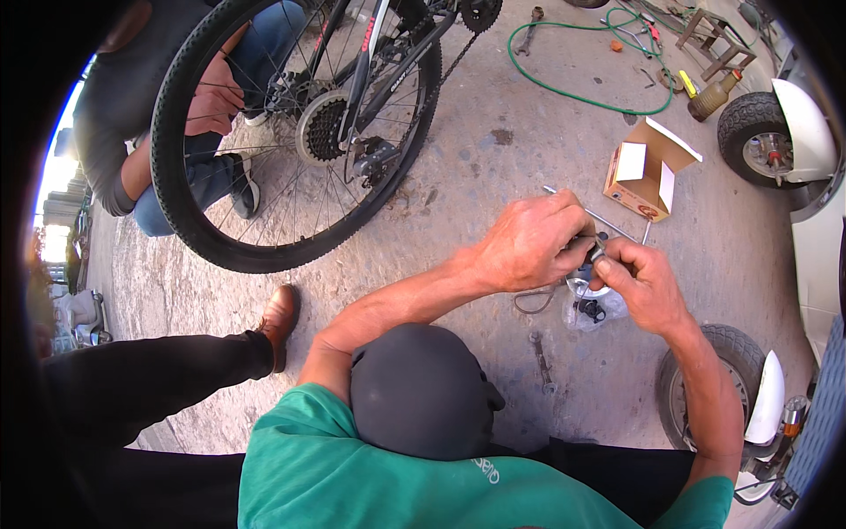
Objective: The person sits on the ground and works on a small electrical component with wires, using their hands to strip, twist, and connect wires. They handle a small cylindrical part and a plastic bag of parts, occasionally reaching into a basket for tools or items.
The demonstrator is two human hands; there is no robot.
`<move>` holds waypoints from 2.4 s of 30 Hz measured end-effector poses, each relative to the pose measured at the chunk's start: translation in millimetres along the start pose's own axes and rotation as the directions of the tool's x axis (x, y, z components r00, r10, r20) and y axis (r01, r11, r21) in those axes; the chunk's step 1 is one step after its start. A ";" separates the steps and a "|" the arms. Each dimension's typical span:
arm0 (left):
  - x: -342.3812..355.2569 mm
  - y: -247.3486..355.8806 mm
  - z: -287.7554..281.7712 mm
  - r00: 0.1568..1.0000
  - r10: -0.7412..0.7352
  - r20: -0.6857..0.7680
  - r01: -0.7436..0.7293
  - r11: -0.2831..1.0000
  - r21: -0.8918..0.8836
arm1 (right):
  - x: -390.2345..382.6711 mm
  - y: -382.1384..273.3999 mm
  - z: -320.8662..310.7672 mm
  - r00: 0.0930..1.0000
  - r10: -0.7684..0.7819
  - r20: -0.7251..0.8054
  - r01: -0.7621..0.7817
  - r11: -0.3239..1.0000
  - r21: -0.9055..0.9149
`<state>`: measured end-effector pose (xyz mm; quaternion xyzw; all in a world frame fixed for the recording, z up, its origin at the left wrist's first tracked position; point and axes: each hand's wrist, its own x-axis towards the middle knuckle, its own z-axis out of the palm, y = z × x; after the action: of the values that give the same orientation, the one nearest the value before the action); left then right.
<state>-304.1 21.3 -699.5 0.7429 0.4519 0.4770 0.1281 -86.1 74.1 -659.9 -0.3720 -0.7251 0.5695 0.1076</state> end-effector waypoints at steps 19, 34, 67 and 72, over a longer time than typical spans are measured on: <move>-3.5 -20.7 -6.5 0.580 -0.708 0.404 0.667 0.127 -0.734 | 4.1 22.2 9.6 0.979 -0.162 -0.124 0.151 0.984 -0.092; -25.6 -22.8 31.0 0.483 -0.799 0.357 0.768 0.192 -0.611 | 5.8 60.8 2.1 0.962 0.083 -0.260 -0.118 0.986 -0.121; -100.7 -36.9 139.6 0.360 -0.538 0.762 0.927 0.299 -0.227 | -64.2 181.4 35.6 0.851 0.516 -0.101 -0.412 0.774 0.481; -102.1 -34.4 150.0 0.315 -0.592 0.742 0.936 0.325 -0.138 | -60.4 186.6 36.6 0.826 0.559 -0.069 -0.425 0.699 0.575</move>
<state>-213.2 -4.4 -858.3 0.4398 0.5407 0.2065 0.6867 12.8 20.7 -824.7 -0.5735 -0.3906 0.7071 0.1362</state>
